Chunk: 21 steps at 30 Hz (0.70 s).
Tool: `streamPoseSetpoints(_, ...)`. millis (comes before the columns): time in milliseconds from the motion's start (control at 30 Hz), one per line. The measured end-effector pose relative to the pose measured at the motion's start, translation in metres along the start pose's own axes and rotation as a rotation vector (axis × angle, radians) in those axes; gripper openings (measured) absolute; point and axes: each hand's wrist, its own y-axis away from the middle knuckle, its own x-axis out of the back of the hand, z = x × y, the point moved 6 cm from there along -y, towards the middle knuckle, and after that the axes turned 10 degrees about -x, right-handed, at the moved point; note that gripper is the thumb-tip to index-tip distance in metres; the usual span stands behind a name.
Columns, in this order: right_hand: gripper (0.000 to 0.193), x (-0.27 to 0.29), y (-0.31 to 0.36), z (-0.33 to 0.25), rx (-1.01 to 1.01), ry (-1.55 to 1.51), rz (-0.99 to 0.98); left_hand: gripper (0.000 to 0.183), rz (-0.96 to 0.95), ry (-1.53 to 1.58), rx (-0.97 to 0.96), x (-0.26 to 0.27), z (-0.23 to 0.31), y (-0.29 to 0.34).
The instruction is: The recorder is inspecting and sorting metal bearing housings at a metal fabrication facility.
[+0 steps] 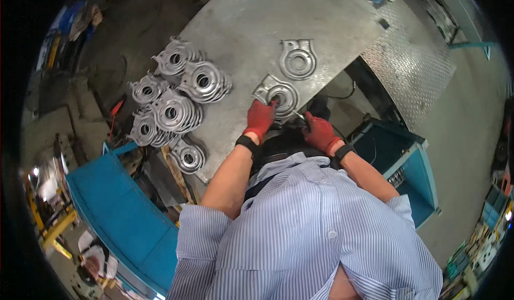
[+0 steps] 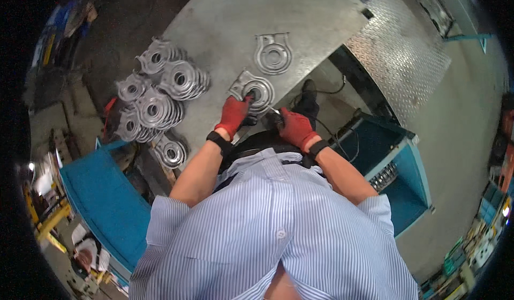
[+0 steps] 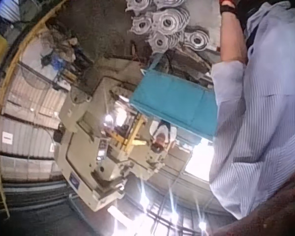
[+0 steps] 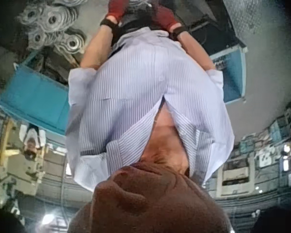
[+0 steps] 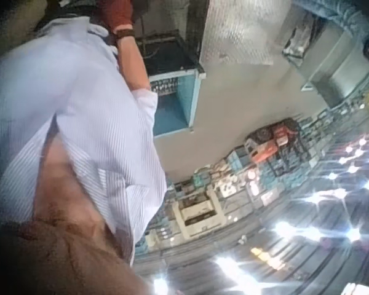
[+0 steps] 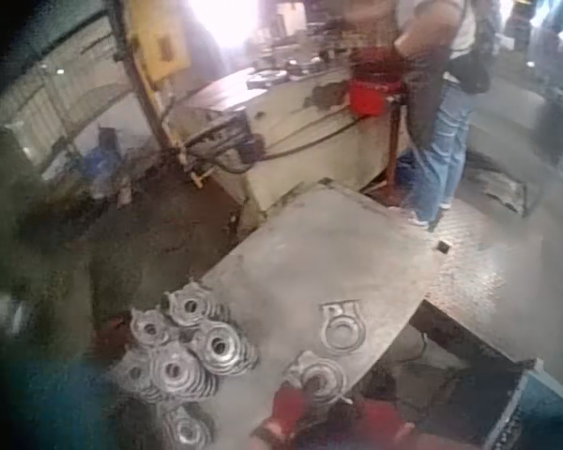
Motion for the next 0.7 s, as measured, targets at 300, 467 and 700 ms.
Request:
streamPoseSetpoints(300,0.044,-0.008,-0.004,0.000,0.050,0.065,0.010,0.052,0.009,0.045,0.106,-0.002,-0.011,0.002)
streamPoseSetpoints(467,0.048,-0.009,-0.005,0.008,0.088,0.075,0.026,0.053,-0.053,0.114,0.139,0.009,0.005,0.001)
streamPoseSetpoints(700,0.052,-0.002,0.010,0.021,0.007,-0.123,0.100,0.057,-0.105,0.143,0.125,0.021,-0.021,0.029)
